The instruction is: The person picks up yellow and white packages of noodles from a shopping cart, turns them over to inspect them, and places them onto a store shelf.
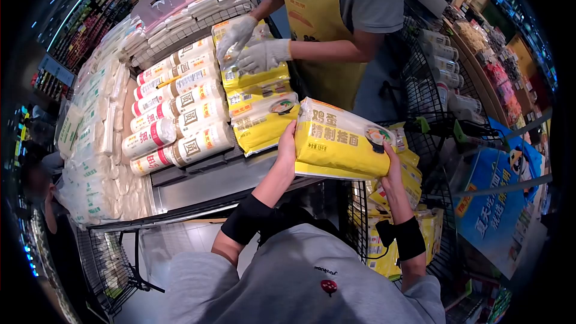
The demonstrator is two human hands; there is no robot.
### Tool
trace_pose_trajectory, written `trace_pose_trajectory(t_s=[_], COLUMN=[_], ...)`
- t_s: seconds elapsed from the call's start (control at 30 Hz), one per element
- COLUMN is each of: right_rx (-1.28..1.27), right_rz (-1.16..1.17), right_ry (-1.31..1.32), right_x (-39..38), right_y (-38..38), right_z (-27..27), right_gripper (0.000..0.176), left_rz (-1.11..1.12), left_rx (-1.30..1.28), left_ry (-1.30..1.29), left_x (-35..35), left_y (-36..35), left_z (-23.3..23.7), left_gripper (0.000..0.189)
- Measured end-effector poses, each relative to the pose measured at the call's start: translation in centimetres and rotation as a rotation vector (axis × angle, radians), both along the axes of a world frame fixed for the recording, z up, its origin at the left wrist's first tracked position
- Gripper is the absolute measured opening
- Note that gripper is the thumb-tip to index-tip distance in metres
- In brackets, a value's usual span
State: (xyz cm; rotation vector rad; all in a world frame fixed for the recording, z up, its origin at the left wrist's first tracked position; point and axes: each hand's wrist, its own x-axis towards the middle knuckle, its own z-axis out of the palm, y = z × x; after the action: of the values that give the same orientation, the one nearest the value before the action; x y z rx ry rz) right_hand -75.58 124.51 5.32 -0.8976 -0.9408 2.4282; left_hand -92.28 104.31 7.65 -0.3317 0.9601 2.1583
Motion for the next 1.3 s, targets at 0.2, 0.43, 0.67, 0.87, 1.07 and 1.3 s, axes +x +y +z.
trace_pose_trajectory(t_s=[0.2, 0.43, 0.67, 0.87, 1.07, 1.3], right_rx=[0.033, -0.362, 0.235, 0.154, 0.070, 0.097], right_rz=[-0.064, 0.388, 0.349, 0.189, -0.319, -0.462], right_ry=[0.016, 0.369, 0.134, -0.097, -0.296, -0.954], right_x=[-1.7, -6.7, -12.5, -5.2, 12.6, 34.3], right_y=[-0.9, -0.6, -1.2, 1.3, 8.3, 7.4], right_z=[0.9, -1.0, 0.9, -0.9, -3.5, -10.7], right_gripper=[0.039, 0.059, 0.041, 0.027, 0.024, 0.016], left_rz=[0.055, 0.197, 0.457, 0.377, -0.347, -1.364], left_rx=[0.333, 0.469, 0.169, -0.237, -0.016, -0.121], left_ry=[-0.160, -0.012, 0.137, -0.116, 0.028, 0.103], left_x=[0.1, -1.3, -10.2, -2.5, 7.5, 22.8], left_y=[-0.7, -0.8, -6.7, -3.8, 7.9, 19.2], left_z=[0.8, 1.0, 0.6, 0.7, -0.6, -11.4], left_gripper=[0.046, 0.046, 0.038, 0.036, 0.015, 0.018])
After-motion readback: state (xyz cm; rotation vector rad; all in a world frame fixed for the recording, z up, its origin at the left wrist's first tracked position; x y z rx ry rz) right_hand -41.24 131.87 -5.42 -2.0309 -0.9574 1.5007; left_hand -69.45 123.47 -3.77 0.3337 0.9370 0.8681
